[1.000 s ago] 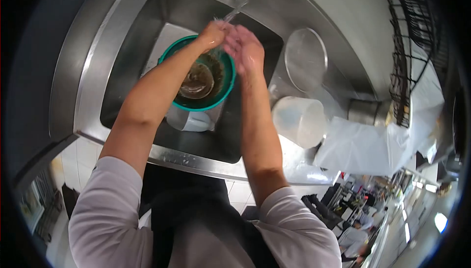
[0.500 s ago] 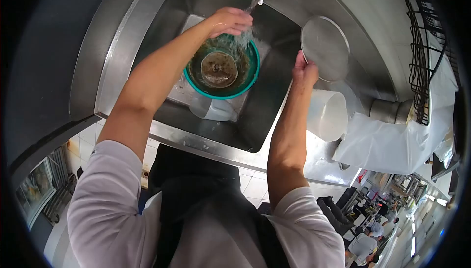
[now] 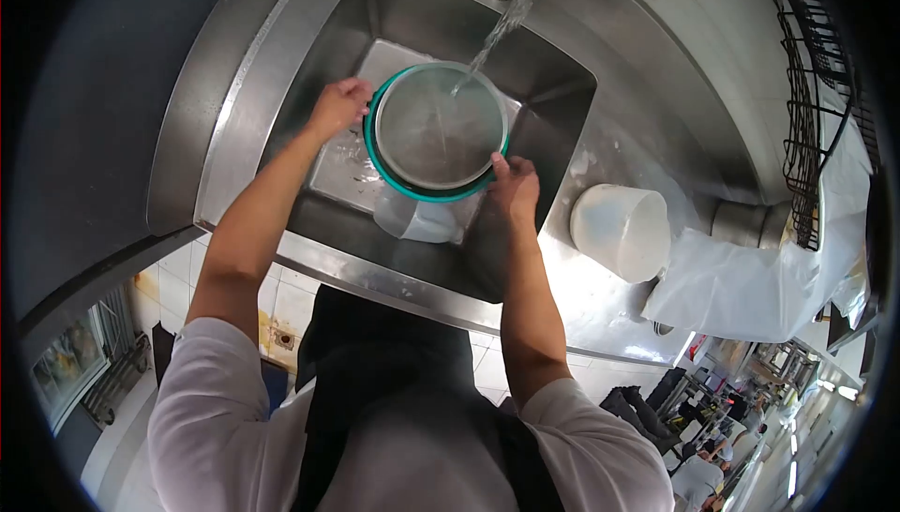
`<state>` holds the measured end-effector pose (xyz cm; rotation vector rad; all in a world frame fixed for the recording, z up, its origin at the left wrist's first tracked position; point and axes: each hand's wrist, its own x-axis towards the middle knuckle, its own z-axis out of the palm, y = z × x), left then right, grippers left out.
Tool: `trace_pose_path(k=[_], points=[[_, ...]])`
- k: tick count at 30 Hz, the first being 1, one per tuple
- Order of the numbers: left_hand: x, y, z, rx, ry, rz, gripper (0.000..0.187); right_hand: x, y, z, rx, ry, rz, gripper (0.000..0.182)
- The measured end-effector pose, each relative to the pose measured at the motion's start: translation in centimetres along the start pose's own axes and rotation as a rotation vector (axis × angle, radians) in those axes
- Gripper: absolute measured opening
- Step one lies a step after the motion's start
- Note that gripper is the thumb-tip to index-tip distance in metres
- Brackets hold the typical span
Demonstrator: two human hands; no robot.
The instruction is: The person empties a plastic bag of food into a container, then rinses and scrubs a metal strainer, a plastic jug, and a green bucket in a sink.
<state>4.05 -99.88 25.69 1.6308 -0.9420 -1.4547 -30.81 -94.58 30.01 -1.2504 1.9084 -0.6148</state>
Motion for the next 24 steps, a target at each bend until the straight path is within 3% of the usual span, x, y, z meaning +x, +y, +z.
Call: trace_pose_path(k=[1,5,8,10,13,16,17,20,23,24], points=[[-0.9,0.8,0.3,0.016,0.009,-0.031,0.026,0.3,-0.1,-0.1,-0.256,0.110,-0.176,0.034],[-2.2,2.4,1.5,0.263,-0.002,0.033,0.026,6.2,-4.3,4.5,0.243,-0.283,-0.136,0.031],[-2.0,2.4,3.0,0.119,-0.004,0.043,0.031,14.2,-9.5,9.5,0.559,-0.517,-0.003,0.028],[-1.8,2.4,4.4,0.018,-0.004,-0.012,0.030,19.4,-12.9,12.2,0.488,-0.771,0.091,0.027],[-2.3,1.7,6.6,-0.189,-0.018,-0.143,0.032,20.9,-18.2,12.8,0.048,-0.838,-0.023,0.025],[-0.6,-0.7,8.4,0.400,0.173,0.282,0.037,18.5,-18.1,11.0,-0.194,-0.936,-0.286,0.024],[-0.3,-0.4,9.0,0.357,0.103,0.196,0.045,17.7,-16.4,10.6,-0.068,-0.953,-0.104,0.023],[0.0,0.5,11.1,0.832,0.156,0.524,0.055,13.0,-14.6,5.8,0.306,-0.797,0.022,0.018],[1.7,1.6,12.5,1.103,0.008,0.691,0.057,12.8,-12.3,4.6,0.625,-0.434,-0.071,0.018],[2.3,1.9,13.0,1.213,-0.017,0.755,0.055,12.4,-12.6,4.2,0.632,-0.569,-0.043,0.019]])
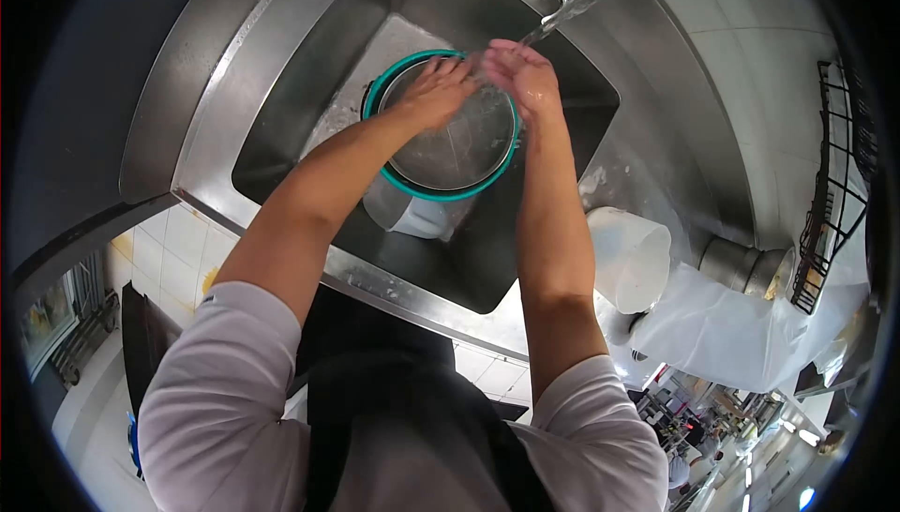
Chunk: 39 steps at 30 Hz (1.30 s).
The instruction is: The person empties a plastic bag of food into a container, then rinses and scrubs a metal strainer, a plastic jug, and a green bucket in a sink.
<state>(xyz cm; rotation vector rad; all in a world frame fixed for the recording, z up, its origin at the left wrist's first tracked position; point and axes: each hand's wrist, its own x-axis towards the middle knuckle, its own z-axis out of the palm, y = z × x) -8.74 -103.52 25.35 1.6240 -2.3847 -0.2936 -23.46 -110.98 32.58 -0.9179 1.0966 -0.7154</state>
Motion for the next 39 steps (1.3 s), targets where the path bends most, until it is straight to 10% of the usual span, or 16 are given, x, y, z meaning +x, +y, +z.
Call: trace_pose_path(k=[2,8,12,15,17,21,28,30,31,33,34,39], points=[[1.3,-0.5,1.7,0.043,-0.134,0.027,0.050,-0.8,-1.4,0.6,0.056,-0.235,0.123,0.020],[0.4,-0.6,0.4,0.381,-0.259,0.122,0.040,-0.3,3.6,-0.5,-0.399,-0.073,-0.021,0.021],[-1.2,-1.1,-2.1,0.436,-0.284,0.131,0.042,1.6,4.0,0.5,0.000,0.051,-0.111,0.021],[-2.0,-2.8,-0.7,0.325,-0.221,-0.032,0.044,1.5,1.5,1.3,0.173,-0.273,0.082,0.019],[-3.5,-4.5,-0.5,0.089,0.122,-0.239,0.044,1.0,1.3,0.4,-0.088,-0.108,-0.025,0.020],[-5.9,-8.8,-1.9,-0.598,-0.390,-0.843,0.042,-2.4,1.8,-0.5,-0.134,-0.108,-0.023,0.022],[-8.0,-9.5,-1.8,-0.926,-0.267,-1.024,0.041,-12.1,4.8,-4.6,-0.395,0.167,-0.024,0.023],[-8.6,-10.0,-1.1,-1.047,-0.181,-1.097,0.035,-13.5,9.7,-8.3,-0.546,-0.107,0.071,0.029],[-8.5,-10.0,-1.5,-1.070,-0.159,-1.134,0.034,-13.5,12.3,-8.5,-0.963,-0.394,-0.258,0.035],[-8.5,-9.8,-1.5,-1.106,-0.129,-1.181,0.031,-13.6,17.8,-6.5,-1.331,-0.699,-0.116,0.045],[-8.3,-10.1,-1.2,-1.122,-0.104,-1.191,0.029,-13.0,20.2,-4.1,-1.252,-0.702,0.351,0.049],[-8.7,-9.7,-2.4,-1.076,-0.037,-1.227,0.023,-12.4,29.0,1.3,-1.344,-0.644,0.577,0.052]])
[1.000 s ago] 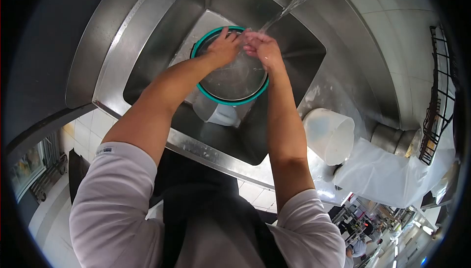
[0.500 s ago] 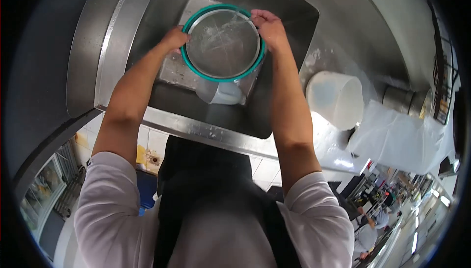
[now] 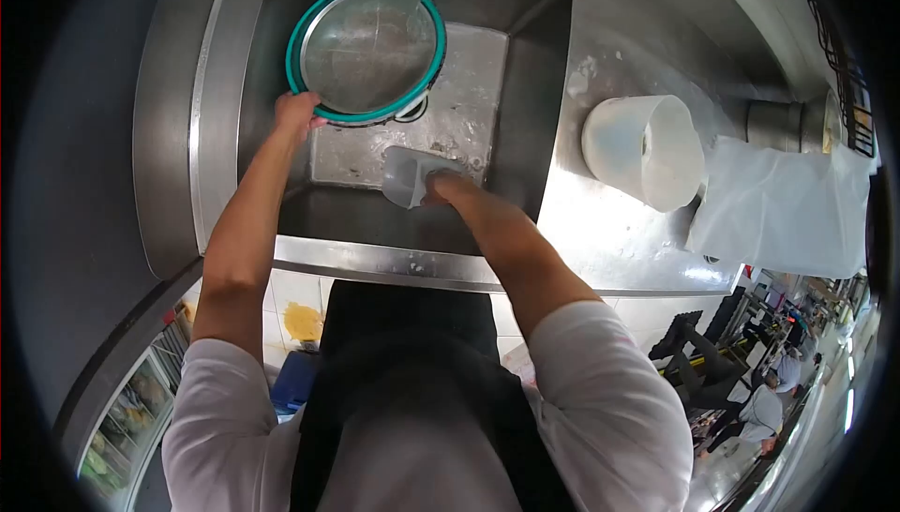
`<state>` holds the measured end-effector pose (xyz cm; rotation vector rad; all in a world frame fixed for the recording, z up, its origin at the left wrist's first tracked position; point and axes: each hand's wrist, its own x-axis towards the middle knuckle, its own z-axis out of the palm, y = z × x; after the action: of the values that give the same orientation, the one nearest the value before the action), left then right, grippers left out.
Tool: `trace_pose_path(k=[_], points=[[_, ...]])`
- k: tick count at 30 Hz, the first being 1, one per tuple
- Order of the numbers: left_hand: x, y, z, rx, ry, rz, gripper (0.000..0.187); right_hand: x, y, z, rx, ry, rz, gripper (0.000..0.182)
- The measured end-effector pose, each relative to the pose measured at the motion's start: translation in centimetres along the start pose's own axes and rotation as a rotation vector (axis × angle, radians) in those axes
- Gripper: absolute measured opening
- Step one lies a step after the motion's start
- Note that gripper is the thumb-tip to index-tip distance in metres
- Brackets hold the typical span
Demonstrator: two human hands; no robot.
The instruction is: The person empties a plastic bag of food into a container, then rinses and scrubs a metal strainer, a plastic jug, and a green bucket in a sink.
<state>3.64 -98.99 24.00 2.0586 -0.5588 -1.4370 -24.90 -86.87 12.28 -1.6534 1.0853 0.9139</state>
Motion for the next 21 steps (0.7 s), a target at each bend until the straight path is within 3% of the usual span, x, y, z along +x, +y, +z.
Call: trace_pose_path(k=[3,4,6,9,12,15,16,18,20,21], points=[[1.0,-1.0,-1.3,-0.077,0.028,-0.064,0.018,2.5,0.7,2.2,-0.135,0.316,-0.309,0.053],[1.0,-1.8,-1.8,-0.097,0.012,-0.079,0.017,1.0,0.4,1.8,0.098,0.212,-0.220,0.052],[1.4,-1.8,-1.8,-0.141,0.005,-0.073,0.016,-5.4,-0.1,-5.4,0.521,0.039,-0.036,0.052],[0.2,-2.8,-1.4,-0.179,0.045,-0.070,0.016,-13.8,-1.5,-11.1,0.777,0.153,0.089,0.052],[-1.0,-2.8,-0.9,-0.198,0.075,-0.080,0.016,-16.8,-1.0,-13.9,0.530,0.284,0.130,0.058],[0.4,-4.6,-1.2,-0.200,0.041,-0.098,0.020,-22.0,-1.6,-15.2,0.497,0.497,0.053,0.061],[0.2,-3.9,-1.4,-0.161,-0.017,-0.125,0.025,-23.0,-1.9,-15.6,0.690,0.537,0.119,0.045],[-0.6,-3.4,-1.4,-0.086,-0.125,-0.191,0.035,-25.6,-2.9,-15.4,0.931,0.666,0.032,0.044],[-3.0,-2.1,-0.1,0.441,0.289,0.206,0.050,-27.4,-3.4,-14.6,1.185,0.744,-0.045,0.034],[-4.3,-1.5,0.3,0.711,0.490,0.399,0.058,-28.7,-4.1,-14.2,1.146,0.732,-0.069,0.034]])
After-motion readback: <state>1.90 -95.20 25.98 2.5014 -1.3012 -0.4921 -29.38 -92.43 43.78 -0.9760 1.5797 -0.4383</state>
